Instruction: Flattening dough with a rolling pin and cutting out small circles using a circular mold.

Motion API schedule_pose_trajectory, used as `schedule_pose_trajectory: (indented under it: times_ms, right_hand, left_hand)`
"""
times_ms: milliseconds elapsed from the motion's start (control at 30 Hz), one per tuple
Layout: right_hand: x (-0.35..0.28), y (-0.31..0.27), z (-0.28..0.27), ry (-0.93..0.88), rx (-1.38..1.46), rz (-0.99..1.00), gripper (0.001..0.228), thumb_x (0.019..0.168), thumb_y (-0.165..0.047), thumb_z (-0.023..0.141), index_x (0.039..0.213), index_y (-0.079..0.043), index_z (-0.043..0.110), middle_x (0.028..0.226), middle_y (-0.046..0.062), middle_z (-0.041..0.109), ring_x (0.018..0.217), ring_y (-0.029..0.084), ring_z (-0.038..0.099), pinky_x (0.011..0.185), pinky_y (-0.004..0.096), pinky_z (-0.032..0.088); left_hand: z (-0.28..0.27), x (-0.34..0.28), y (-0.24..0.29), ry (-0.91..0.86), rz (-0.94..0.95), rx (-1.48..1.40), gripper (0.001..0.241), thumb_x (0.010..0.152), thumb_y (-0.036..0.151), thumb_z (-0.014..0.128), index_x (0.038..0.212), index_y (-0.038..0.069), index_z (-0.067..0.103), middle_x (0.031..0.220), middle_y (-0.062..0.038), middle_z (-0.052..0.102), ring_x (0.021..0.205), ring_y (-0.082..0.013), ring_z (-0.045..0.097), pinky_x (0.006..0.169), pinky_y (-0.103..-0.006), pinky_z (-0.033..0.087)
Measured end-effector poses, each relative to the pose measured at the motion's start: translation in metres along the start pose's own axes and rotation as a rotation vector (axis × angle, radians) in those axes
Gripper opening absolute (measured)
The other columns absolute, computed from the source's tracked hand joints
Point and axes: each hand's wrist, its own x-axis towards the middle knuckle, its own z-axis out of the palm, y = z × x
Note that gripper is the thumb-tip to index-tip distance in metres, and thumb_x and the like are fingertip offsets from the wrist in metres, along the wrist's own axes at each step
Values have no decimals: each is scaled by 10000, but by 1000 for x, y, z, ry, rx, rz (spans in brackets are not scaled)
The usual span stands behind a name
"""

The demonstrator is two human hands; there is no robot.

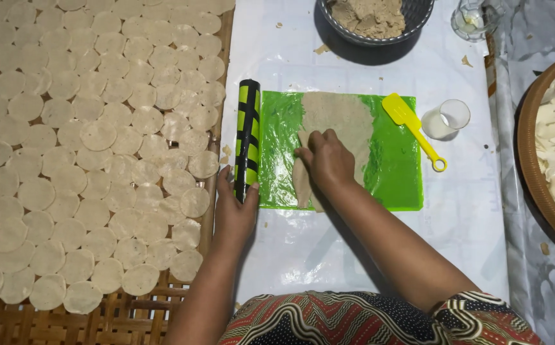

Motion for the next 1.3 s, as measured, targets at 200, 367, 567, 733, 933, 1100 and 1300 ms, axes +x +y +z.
schedule_pose_trajectory:
  times_ms: [200, 367, 567, 733, 933, 1100, 1300]
  right_hand:
    - [-3, 25, -28, 232, 41, -56, 158, 1022, -266, 649, 1024, -109, 633, 1065, 91, 537, 895, 416, 695, 698, 557, 595]
    - [-17, 6, -118, 246, -160, -521, 523, 865, -407, 780, 1271, -148, 578, 1349, 144, 435, 1317, 391, 425, 1090, 576, 260]
    - [-1, 47, -83, -128, -486, -413, 590, 836, -381, 774, 1364, -253, 545, 1129, 70, 657, 1175, 295, 630, 1198, 644, 225]
    - [-22, 55, -39, -77, -388, -302, 668, 956, -539, 589, 1533, -254, 408, 1365, 96, 577, 1355, 282, 521, 1178, 683, 200]
    - [0, 47, -24, 84, -279, -231, 673, 1063, -528, 429, 1525, -38, 424, 1576, 238, 432, 1481, 355, 392, 1191, 710, 135]
    - [72, 39, -30, -56, -300, -87, 612, 1107, -570, 193, 1588, -256, 406, 1688, 139, 297, 1578, 300, 209, 1191, 714, -18]
    - [116, 47, -29, 97, -261, -153, 630, 1114, -594, 288, 1560, -185, 466, 1685, 200, 288, 1585, 327, 186, 1147, 761, -75]
  left_hand:
    - [-23, -22, 39, -16, 57, 102, 836, 890, 221, 761, 1570, 49, 306, 1412, -361, 521, 1324, -557, 495, 1069, -669, 431]
    - [-33, 15, 29, -252, 435, 451, 768, 844, 283, 799, 1494, 102, 431, 1247, -232, 689, 1242, -435, 604, 1087, -592, 397]
    - [-12, 67, 40, -346, 722, 742, 696, 849, 305, 787, 1462, 207, 472, 1210, -92, 733, 1260, -267, 608, 1225, -542, 208]
    - [2, 73, 36, -267, 773, 884, 571, 946, 350, 651, 1475, 247, 463, 1426, -54, 619, 1367, -260, 521, 1252, -548, 161]
    - [18, 82, 52, -225, 642, 900, 584, 1098, 483, 270, 1535, 148, 463, 1594, -133, 453, 1493, -335, 375, 1248, -539, 155]
    - [38, 147, 67, -139, 525, 1010, 608, 1101, 432, 148, 1598, 164, 375, 1682, -96, 300, 1572, -300, 203, 1260, -548, 16]
    - [41, 182, 84, 7, 620, 854, 630, 1117, 440, 199, 1622, 82, 316, 1705, -161, 223, 1592, -321, 136, 1255, -563, -39]
